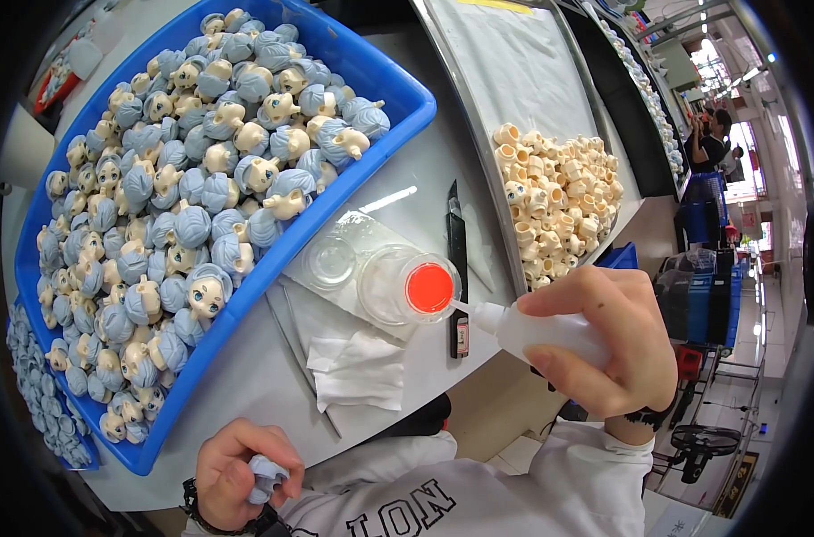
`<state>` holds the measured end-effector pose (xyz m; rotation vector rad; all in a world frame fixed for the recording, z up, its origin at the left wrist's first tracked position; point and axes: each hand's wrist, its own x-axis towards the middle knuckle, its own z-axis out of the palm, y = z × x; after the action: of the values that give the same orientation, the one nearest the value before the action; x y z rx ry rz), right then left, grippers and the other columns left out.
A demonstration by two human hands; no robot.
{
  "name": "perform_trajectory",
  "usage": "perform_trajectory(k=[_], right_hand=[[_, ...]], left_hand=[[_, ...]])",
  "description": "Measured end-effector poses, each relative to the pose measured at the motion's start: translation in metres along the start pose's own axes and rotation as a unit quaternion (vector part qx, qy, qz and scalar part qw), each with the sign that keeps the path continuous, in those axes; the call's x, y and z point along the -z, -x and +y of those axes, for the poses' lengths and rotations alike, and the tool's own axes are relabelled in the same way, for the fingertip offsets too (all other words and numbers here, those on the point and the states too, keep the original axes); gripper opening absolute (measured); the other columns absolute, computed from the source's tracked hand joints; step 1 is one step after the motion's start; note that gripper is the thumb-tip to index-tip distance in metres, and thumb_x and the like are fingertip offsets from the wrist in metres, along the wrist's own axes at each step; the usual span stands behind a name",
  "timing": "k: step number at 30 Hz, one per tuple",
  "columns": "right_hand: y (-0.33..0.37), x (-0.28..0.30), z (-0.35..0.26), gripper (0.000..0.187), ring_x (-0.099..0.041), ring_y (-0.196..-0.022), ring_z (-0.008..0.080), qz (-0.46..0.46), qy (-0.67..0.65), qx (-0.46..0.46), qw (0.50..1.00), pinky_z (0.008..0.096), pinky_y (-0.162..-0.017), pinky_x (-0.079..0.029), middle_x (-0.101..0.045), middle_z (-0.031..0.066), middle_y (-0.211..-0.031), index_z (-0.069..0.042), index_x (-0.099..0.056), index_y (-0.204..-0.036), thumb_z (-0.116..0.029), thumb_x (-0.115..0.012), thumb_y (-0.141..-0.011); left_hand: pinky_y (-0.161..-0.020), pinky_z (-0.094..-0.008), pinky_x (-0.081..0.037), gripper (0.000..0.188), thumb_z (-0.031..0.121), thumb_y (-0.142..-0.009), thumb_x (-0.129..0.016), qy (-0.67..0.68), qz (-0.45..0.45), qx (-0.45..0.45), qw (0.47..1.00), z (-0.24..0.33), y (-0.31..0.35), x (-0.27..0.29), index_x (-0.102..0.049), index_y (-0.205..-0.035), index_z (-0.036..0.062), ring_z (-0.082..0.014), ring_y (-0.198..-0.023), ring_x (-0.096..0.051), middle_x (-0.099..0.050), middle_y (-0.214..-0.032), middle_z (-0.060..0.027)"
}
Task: The recorder is assembling figurine heads by gluing face plates and hair pieces together.
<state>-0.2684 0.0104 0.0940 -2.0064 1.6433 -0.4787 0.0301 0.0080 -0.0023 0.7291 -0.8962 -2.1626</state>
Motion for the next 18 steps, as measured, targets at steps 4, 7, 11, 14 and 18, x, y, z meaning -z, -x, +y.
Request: perform_trajectory(k=[4, 7, 11, 14, 18], right_hand=[[-0.0007, 0.0014, -0.0008, 0.030, -0.061, -0.057, 0.0244, -0.008, 0.003, -0.007, 1.000, 0.0298, -0.053, -0.046, -0.062, 0.0129, -0.067, 0.004, -0.059, -0.084, -0.014, -0.065, -0.061], [-0.0011, 0.0024, -0.0013, 0.030, -0.061, -0.057, 0.0248, -0.015, 0.005, -0.015, 1.000, 0.0298, -0.053, -0.047, -0.062, 0.0133, -0.067, 0.004, -0.059, -0.084, -0.014, -0.065, -0.061], [-0.0024, 0.0023, -0.0009, 0.029, -0.062, -0.057, 0.0251, -0.020, 0.003, -0.014, 1.000, 0.0299, -0.053, -0.047, -0.062, 0.0140, -0.067, 0.004, -0.059, -0.084, -0.014, -0.065, -0.062], [-0.0016, 0.0006, 0.0002, 0.029, -0.062, -0.057, 0.0252, -0.012, -0.002, -0.013, 1.000, 0.0299, -0.054, -0.048, -0.062, 0.0141, -0.067, 0.004, -0.059, -0.083, -0.015, -0.064, -0.062], [-0.0018, 0.0014, 0.0007, 0.029, -0.062, -0.056, 0.0252, -0.014, 0.005, -0.009, 1.000, 0.0300, -0.054, -0.048, -0.062, 0.0141, -0.067, 0.004, -0.058, -0.083, -0.015, -0.064, -0.062]], left_hand=[[-0.035, -0.0213, -0.032, 0.041, 0.038, -0.090, -0.048, 0.006, 0.004, -0.001, 1.000, -0.0007, 0.0006, 0.0003, -0.046, -0.085, -0.0031, -0.0112, -0.039, -0.041, -0.050, -0.061, -0.0141], [-0.036, -0.0216, -0.032, 0.041, 0.038, -0.091, -0.048, 0.008, -0.005, 0.003, 1.000, 0.0001, 0.0003, 0.0009, -0.046, -0.086, -0.0033, -0.0112, -0.039, -0.041, -0.050, -0.061, -0.0142], [-0.036, -0.0221, -0.033, 0.041, 0.037, -0.091, -0.048, 0.021, -0.013, 0.003, 1.000, 0.0005, 0.0009, 0.0008, -0.045, -0.087, -0.0038, -0.0117, -0.041, -0.042, -0.050, -0.062, -0.0149], [-0.036, -0.0222, -0.033, 0.041, 0.037, -0.091, -0.047, 0.027, -0.015, 0.008, 0.999, 0.0007, 0.0015, 0.0016, -0.045, -0.087, -0.0041, -0.0122, -0.041, -0.043, -0.050, -0.062, -0.0153], [-0.036, -0.0222, -0.033, 0.041, 0.037, -0.091, -0.047, 0.027, -0.019, 0.006, 0.999, 0.0005, 0.0007, 0.0016, -0.045, -0.087, -0.0045, -0.0124, -0.041, -0.043, -0.050, -0.063, -0.0156]])
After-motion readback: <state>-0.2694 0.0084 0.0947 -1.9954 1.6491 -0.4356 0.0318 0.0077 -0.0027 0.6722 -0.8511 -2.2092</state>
